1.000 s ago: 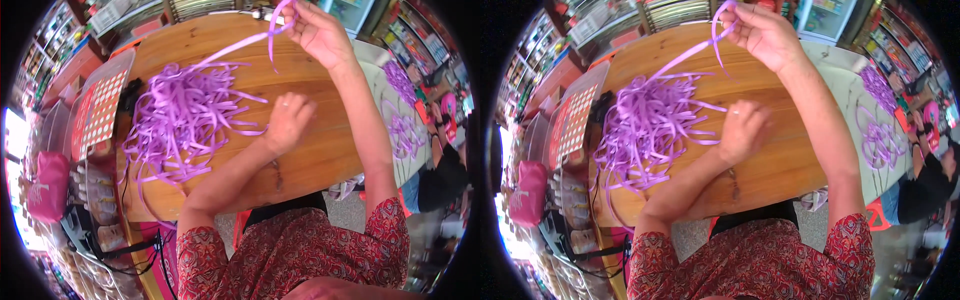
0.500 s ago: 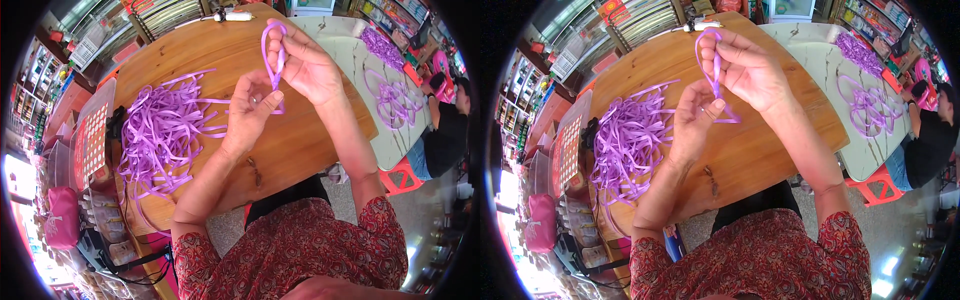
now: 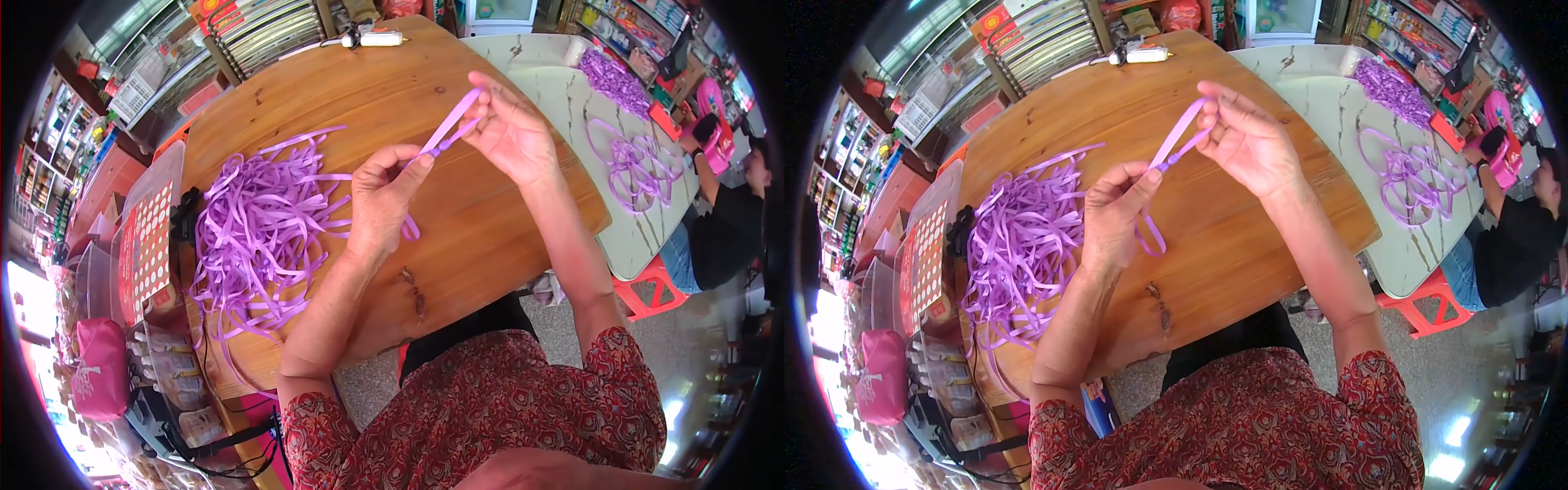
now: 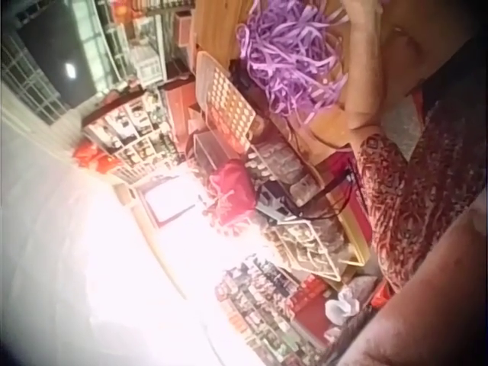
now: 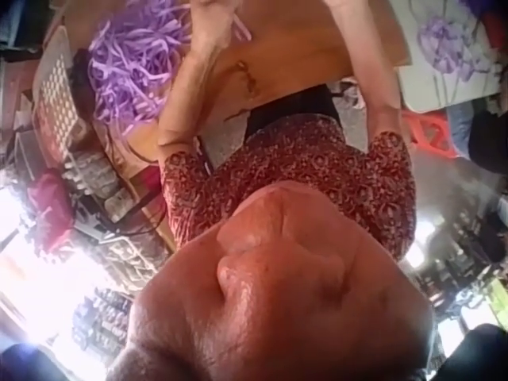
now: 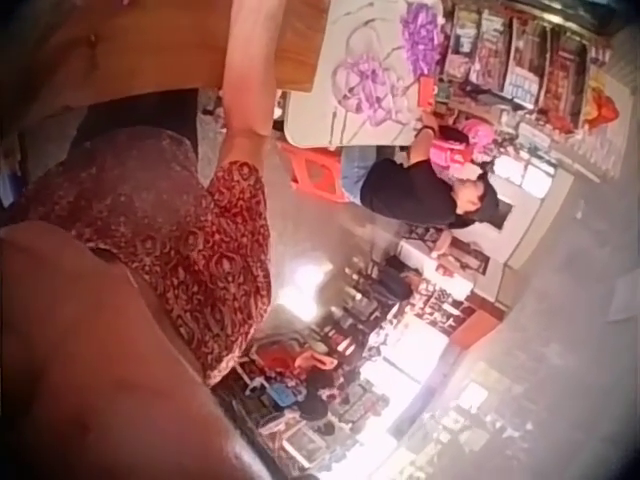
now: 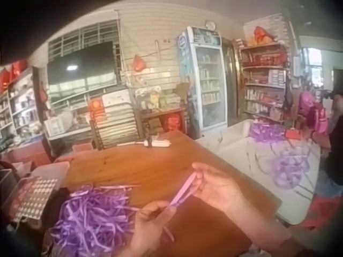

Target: The person picks up purple ribbons one at a time from a pile on a wooden table and ties a series of knots in each one by hand. They form a small, tight knot at one end and continue tying knots along the length of the ribbon before setting it aside.

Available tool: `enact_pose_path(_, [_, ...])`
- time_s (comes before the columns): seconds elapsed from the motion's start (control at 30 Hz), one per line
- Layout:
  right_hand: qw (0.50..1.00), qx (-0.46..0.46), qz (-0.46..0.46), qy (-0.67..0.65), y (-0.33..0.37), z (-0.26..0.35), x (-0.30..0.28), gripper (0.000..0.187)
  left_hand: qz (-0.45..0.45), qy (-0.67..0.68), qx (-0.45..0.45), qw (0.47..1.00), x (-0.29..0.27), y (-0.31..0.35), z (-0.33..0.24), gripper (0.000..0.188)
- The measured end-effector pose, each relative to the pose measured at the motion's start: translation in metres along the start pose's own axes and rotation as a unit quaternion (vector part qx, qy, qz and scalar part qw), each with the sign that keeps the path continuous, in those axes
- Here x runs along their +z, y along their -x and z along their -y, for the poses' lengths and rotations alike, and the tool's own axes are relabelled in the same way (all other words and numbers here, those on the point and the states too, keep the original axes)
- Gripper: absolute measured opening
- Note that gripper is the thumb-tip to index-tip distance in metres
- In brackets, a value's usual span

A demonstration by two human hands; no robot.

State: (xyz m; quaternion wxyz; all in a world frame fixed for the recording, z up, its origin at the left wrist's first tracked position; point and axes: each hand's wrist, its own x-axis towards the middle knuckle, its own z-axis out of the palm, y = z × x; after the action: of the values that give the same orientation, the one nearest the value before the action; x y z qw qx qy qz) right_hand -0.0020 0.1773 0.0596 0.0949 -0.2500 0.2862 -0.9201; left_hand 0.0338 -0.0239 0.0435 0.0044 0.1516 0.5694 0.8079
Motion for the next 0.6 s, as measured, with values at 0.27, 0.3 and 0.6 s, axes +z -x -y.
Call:
enact_pose_path(0.27, [1.000, 0.004, 0.000, -0.031, 0.012, 0.005, 0.000, 0.030, 0.015, -0.080, -0.020, 0.996, -0.012, -0.007, 0.008, 0.024])
enact_pose_path(0.3, [1.000, 0.003, 0.003, -0.029, 0.010, 0.005, 0.001, 0.030, 0.016, -0.080, -0.016, 0.997, -0.012, -0.007, 0.008, 0.024])
enact_pose_path(0.6, [0.999, 0.010, 0.011, 0.042, -0.002, -0.015, 0.022, 0.037, -0.020, -0.441, 0.275, 0.854, 0.010, 0.008, -0.009, 0.043])
